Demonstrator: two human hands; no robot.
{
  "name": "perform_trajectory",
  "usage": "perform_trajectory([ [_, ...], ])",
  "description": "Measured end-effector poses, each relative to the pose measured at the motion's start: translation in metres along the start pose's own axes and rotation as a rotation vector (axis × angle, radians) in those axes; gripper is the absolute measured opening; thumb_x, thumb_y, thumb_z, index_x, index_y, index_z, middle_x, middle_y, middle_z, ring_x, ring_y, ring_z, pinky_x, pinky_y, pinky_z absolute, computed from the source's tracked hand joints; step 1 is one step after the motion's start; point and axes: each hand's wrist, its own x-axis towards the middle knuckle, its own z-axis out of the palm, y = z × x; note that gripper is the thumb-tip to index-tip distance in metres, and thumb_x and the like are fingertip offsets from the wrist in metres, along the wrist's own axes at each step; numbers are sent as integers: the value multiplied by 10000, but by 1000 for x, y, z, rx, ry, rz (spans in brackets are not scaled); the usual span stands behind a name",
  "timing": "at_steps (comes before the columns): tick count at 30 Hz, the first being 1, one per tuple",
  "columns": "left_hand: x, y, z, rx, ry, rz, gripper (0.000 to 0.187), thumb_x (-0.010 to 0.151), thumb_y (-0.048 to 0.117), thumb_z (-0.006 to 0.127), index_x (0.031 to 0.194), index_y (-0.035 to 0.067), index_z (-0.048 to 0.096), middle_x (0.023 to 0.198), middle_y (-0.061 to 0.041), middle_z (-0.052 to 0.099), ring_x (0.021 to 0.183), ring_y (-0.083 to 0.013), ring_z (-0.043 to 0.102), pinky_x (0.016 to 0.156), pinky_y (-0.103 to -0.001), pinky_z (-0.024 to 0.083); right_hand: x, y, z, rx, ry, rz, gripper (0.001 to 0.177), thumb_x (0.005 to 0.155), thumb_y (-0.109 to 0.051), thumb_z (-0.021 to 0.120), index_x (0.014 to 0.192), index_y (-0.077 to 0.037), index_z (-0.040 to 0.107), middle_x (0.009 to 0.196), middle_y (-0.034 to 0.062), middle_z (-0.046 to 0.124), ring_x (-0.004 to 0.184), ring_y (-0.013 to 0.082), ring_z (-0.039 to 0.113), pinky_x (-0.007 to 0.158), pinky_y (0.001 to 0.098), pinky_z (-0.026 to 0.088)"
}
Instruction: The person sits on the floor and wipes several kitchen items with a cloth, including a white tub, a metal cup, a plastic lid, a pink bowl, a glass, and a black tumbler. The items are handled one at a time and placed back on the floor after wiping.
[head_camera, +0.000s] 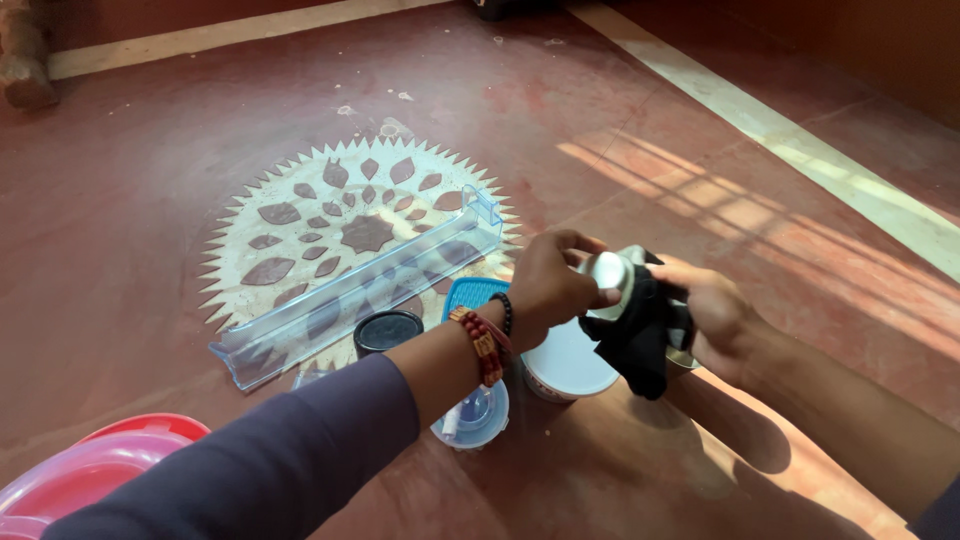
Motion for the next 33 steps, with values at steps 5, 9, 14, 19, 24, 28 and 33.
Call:
perform_trajectory([
  [5,4,0,9,142,13,121,557,693,115,866,1219,102,685,1160,-88,691,1009,-232,731,760,-350,625,16,9,-22,114,6,152,336,945,-162,416,1085,60,626,1017,167,712,860,247,708,811,402,593],
  [9,19,0,18,308,154,426,460,730,192,895,1129,60,707,1159,-182,718,1089,-333,696,910,-405,541,26,-6,-38,-24,-125,-1,229,872,-36,518,1038,75,629,878,183,672,678,279,690,620,440,582],
  [14,31,-3,26,533,252,457,438,754,174,860,1146,72,694,1114,-201,673,1091,-397,629,935,-472,493,17,-17,-40,-262,30,-179,260,853,25,588,1069,116,699,868,179,663,666,186,619,608,369,527],
  [19,53,-3,23,535,205,436,487,736,134,822,1194,80,663,1157,-176,649,1083,-378,643,940,-452,525,16,-50,-38,-124,127,-136,271,825,-36,531,1029,26,698,803,130,675,600,184,620,543,366,549],
  [24,90,-8,37,624,190,468,401,735,27,756,1122,110,694,1153,-163,639,1107,-391,613,922,-463,519,47,-71,-39,-77,189,-139,260,861,-241,618,973,-30,722,783,131,692,562,193,599,512,346,506],
  [28,114,-25,57,769,154,392,401,747,17,742,1132,92,661,1172,-168,622,1097,-377,619,930,-439,535,82,-49,-33,-400,272,-185,316,819,-267,774,961,14,754,802,121,721,643,199,656,569,408,568],
  [33,123,-61,73,822,99,225,261,830,73,742,1082,57,677,1197,-182,618,1105,-366,639,924,-433,555,109,-17,-26,-880,313,-104,240,781,-214,820,963,-58,802,823,102,788,719,193,738,685,372,592],
])
